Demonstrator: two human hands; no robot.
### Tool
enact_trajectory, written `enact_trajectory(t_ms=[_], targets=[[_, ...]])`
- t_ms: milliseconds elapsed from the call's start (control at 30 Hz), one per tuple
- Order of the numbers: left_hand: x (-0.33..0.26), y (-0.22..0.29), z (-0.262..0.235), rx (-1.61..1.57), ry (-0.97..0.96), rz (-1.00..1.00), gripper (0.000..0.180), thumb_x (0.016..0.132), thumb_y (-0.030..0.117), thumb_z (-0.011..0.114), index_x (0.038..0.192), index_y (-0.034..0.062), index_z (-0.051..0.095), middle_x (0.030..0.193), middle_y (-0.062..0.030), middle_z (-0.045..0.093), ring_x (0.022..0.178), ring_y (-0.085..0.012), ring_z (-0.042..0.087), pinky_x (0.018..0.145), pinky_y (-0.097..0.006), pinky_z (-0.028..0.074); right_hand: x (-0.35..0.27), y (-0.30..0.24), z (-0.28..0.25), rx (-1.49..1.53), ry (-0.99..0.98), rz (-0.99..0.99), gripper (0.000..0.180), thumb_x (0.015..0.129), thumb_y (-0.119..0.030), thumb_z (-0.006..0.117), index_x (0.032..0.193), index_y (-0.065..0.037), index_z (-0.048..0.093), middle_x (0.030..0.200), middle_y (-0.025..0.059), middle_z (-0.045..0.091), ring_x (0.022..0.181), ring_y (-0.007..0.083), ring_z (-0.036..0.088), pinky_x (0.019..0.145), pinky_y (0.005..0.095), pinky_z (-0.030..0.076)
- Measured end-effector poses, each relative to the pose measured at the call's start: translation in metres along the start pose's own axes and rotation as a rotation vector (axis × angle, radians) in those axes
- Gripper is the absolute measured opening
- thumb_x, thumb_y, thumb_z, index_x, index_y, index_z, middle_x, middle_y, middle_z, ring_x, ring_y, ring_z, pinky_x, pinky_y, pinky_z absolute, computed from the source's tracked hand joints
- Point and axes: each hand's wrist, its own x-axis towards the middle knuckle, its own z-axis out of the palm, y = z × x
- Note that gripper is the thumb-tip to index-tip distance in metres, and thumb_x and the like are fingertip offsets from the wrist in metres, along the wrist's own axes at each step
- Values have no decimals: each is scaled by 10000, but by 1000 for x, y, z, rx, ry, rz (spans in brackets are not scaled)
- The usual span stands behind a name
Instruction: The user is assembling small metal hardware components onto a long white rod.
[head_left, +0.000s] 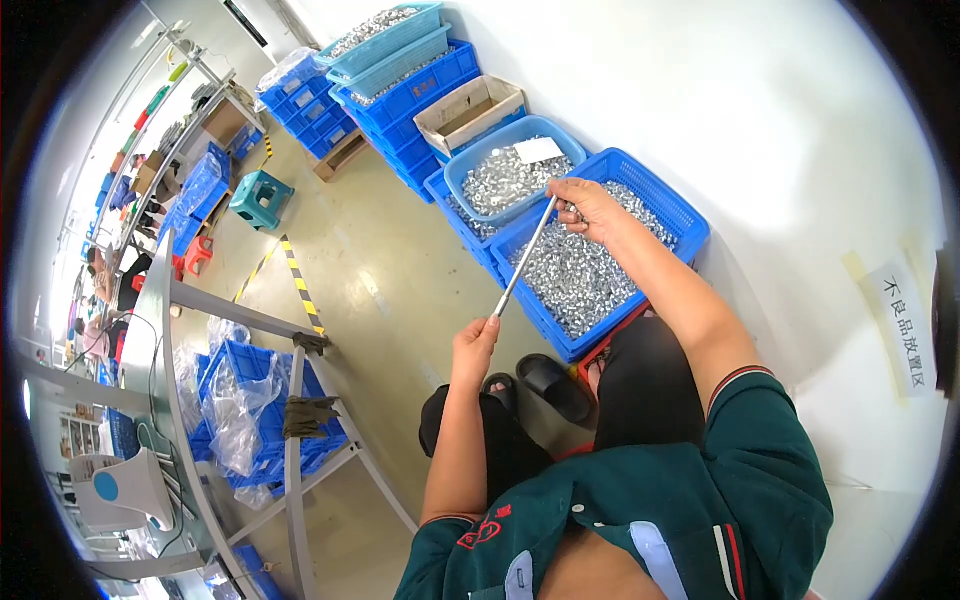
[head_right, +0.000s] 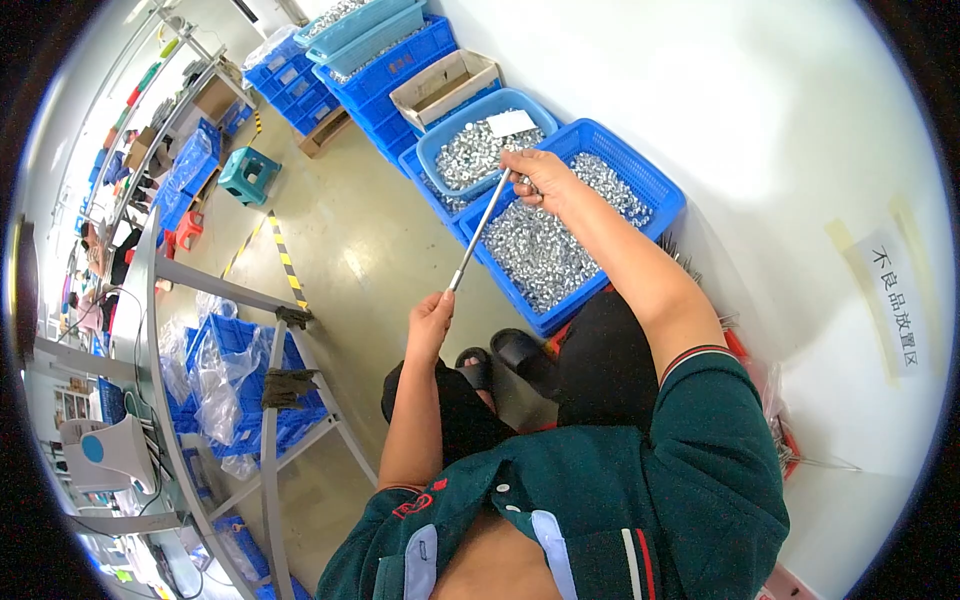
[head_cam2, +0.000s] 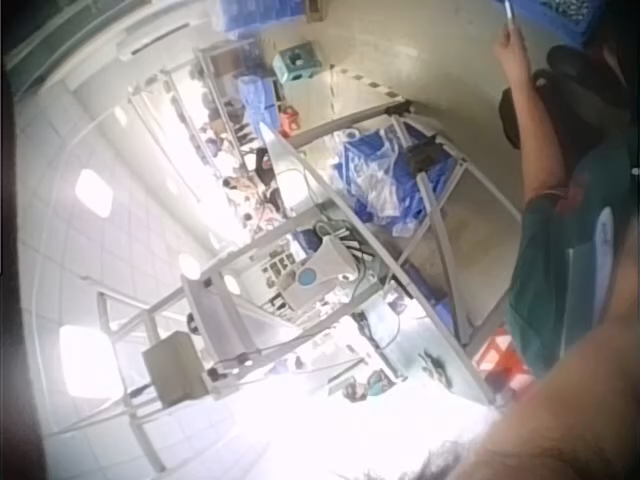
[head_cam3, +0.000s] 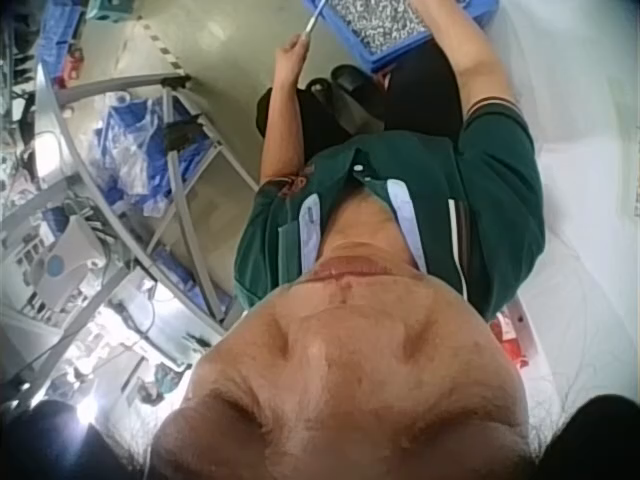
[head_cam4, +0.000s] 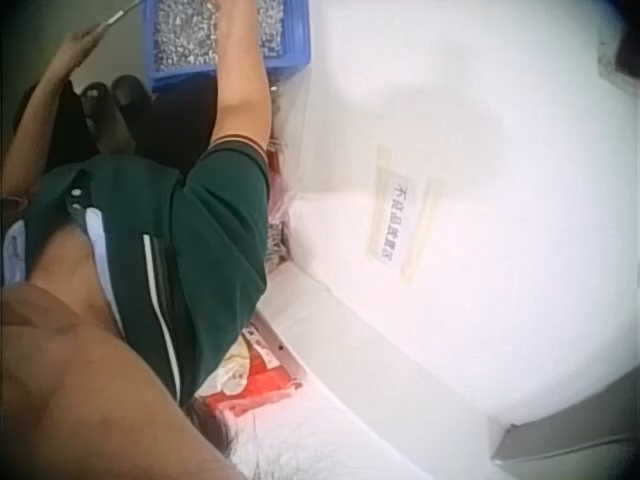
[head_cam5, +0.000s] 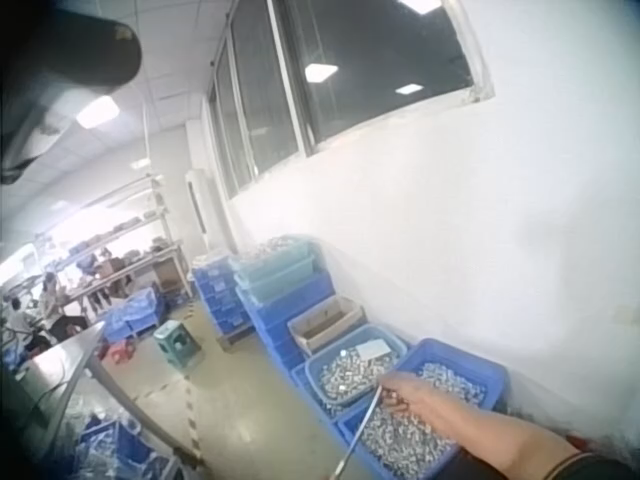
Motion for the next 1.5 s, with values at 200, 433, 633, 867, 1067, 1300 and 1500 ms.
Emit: enact_trajectory(t_ms=[200, 433, 633, 867, 1067, 1300, 1500], targets=[[1, -5, -1, 31, 29, 4, 349, 868, 300, 528, 593, 107, 434, 522, 82, 330, 452, -23, 270, 412, -206, 199, -1, -4, 6, -576, 150, -201, 192, 769, -241, 649, 777, -73, 556, 600, -1, 497, 431, 50, 415, 346, 186, 245], [1, -3, 3, 39, 57, 25, 342, 863, 293, 536, 597, 104, 436, 513, 84, 336, 440, -21, 279, 402, -201, 206, -1, -3, 9, -515, 158, -199, 204, 784, -253, 635, 790, -61, 567, 585, -6, 487, 430, 54, 412, 354, 182, 260], [-1, 6, 3, -44, -12, -77, 343, 862, 326, 524, 601, 124, 432, 498, 82, 334, 389, -12, 248, 352, -194, 168, -6, -9, 4, -371, 79, -99, 202, 801, -234, 615, 839, -41, 569, 648, 5, 495, 442, 51, 410, 348, 166, 249], [-3, 11, 1, -116, -40, -148, 337, 865, 336, 512, 611, 129, 433, 488, 89, 320, 378, -9, 240, 346, -188, 165, -6, -10, 3, -246, -6, -85, 177, 791, -190, 628, 861, -39, 567, 670, 9, 503, 433, 46, 396, 332, 164, 227], [-1, 5, 2, -65, -25, -65, 340, 868, 339, 507, 610, 129, 435, 493, 90, 323, 379, -12, 237, 350, -190, 161, -4, -14, -1, -439, 42, -79, 183, 767, -214, 657, 808, -63, 561, 607, -16, 478, 420, 40, 385, 337, 171, 206], [1, 15, 7, -125, -26, -138, 330, 873, 339, 499, 626, 132, 429, 492, 92, 298, 380, -8, 225, 353, -189, 154, -6, 0, 12, -466, -84, 73, 181, 787, -238, 637, 804, -74, 563, 601, -16, 476, 423, 49, 380, 333, 178, 201], [1, 21, 8, -239, -42, -168, 334, 878, 335, 497, 624, 135, 409, 486, 89, 284, 365, -12, 201, 345, -191, 142, 7, 1, -15, 15, -41, 354, 236, 809, -183, 588, 923, 14, 525, 820, 84, 501, 501, 61, 386, 310, 126, 254]])
